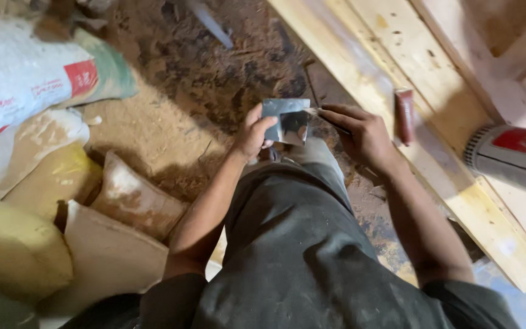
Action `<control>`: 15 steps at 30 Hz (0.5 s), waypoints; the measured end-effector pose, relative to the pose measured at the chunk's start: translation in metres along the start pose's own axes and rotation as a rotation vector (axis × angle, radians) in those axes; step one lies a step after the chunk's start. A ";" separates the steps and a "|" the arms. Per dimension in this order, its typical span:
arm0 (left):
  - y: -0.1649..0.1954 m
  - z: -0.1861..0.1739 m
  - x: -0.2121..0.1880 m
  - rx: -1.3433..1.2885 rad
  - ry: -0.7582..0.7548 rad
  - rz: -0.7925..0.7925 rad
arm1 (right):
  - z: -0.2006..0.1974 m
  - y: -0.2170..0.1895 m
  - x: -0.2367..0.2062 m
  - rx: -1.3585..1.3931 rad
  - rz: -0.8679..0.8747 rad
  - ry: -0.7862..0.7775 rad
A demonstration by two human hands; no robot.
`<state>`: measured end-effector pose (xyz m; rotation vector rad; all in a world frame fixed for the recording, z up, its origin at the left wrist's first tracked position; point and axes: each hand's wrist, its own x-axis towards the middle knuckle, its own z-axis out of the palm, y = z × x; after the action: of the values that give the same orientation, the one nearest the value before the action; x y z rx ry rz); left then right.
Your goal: The person applies wood filler to the seams of a wooden door panel. They scoop filler from a can with a spreader, spread it along the gaps and edges of the panel, and wipe excess off the spreader as they work around the door.
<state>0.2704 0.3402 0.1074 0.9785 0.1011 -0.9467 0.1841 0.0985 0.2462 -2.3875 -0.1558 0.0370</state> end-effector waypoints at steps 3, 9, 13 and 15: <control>0.025 -0.024 -0.005 -0.019 0.066 0.036 | 0.011 -0.016 0.053 -0.197 -0.188 -0.161; 0.065 -0.067 0.018 0.099 0.339 0.092 | 0.058 -0.034 0.129 -0.299 -0.414 -0.292; 0.112 -0.115 0.066 -0.346 0.559 0.206 | 0.072 0.004 0.173 -0.098 -0.047 -0.400; 0.146 -0.148 0.084 -0.304 0.581 0.304 | 0.079 0.038 0.196 0.021 0.341 -0.265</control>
<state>0.4747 0.4267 0.0775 0.9257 0.5530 -0.3338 0.3767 0.1488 0.1657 -2.3543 0.1294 0.5124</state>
